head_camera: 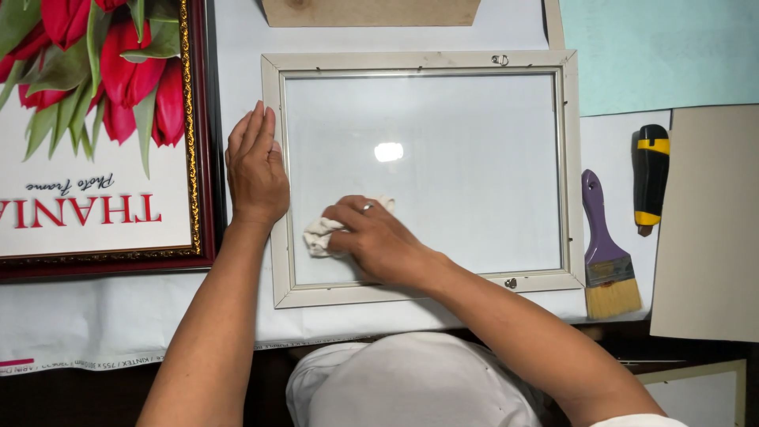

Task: Cleaning the glass surface of a picture frame using a brush and a rag.

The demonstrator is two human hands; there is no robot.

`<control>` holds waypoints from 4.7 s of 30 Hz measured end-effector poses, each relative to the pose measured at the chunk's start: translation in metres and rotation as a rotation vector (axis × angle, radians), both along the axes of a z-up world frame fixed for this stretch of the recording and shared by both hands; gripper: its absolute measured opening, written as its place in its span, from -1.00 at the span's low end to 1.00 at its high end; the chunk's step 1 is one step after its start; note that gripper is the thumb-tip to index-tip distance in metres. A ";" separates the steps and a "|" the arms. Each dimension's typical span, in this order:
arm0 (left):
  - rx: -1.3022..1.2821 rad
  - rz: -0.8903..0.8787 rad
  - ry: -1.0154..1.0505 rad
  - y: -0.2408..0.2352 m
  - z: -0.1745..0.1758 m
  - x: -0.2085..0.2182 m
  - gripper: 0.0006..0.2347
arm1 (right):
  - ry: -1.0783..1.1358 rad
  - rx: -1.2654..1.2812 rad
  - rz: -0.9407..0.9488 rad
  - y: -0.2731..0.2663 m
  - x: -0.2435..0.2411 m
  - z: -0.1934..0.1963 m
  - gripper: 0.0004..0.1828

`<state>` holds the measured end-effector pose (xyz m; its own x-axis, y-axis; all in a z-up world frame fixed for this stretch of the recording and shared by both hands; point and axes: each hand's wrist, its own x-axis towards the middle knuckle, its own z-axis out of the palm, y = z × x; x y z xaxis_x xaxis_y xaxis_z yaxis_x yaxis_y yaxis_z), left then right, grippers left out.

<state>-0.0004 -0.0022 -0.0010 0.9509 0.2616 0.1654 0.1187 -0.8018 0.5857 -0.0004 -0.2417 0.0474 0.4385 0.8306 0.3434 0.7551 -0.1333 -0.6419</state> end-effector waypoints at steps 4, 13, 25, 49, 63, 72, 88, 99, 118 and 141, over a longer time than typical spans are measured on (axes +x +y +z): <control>-0.034 0.005 -0.027 -0.002 0.000 -0.001 -0.60 | -0.011 -0.105 -0.147 -0.096 0.023 -0.006 -0.82; -0.014 -0.002 -0.051 -0.003 -0.002 -0.001 -0.61 | -0.164 -0.326 -0.786 -0.173 0.036 -0.041 -0.56; -0.001 -0.025 -0.042 0.004 -0.005 -0.002 -0.59 | -0.198 -0.074 -0.529 0.018 0.046 -0.056 -0.71; -0.039 -0.003 -0.079 0.003 -0.009 -0.001 -0.60 | -0.281 -0.073 -0.526 0.063 0.039 -0.060 -0.54; -0.082 0.023 -0.065 0.005 -0.009 0.000 -0.59 | -0.235 -0.294 -1.072 -0.166 0.135 -0.051 -0.57; -0.988 0.019 -0.007 -0.142 0.059 -0.020 -0.52 | 1.779 0.897 -0.434 -0.030 0.014 0.000 -0.53; 0.157 0.199 0.126 -0.066 0.062 0.064 -0.65 | 0.188 -0.323 -1.158 -0.184 0.155 -0.005 -0.61; 0.387 0.159 0.092 -0.082 0.034 0.078 -0.76 | 0.272 -0.249 -1.152 -0.205 0.173 -0.037 -0.53; 0.219 0.022 0.212 -0.177 0.060 0.110 -0.62 | 0.416 -0.126 -1.125 -0.215 0.175 -0.037 -0.43; 0.252 -0.314 0.258 -0.305 0.058 0.162 -0.71 | 0.276 -0.017 -1.137 -0.224 0.178 -0.068 -0.46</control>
<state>0.1615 -0.3073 0.0572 0.9959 -0.0625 -0.0650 -0.0358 -0.9354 0.3516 0.1776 -0.4654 -0.0209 0.9901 -0.0843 0.1124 0.0304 -0.6526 -0.7571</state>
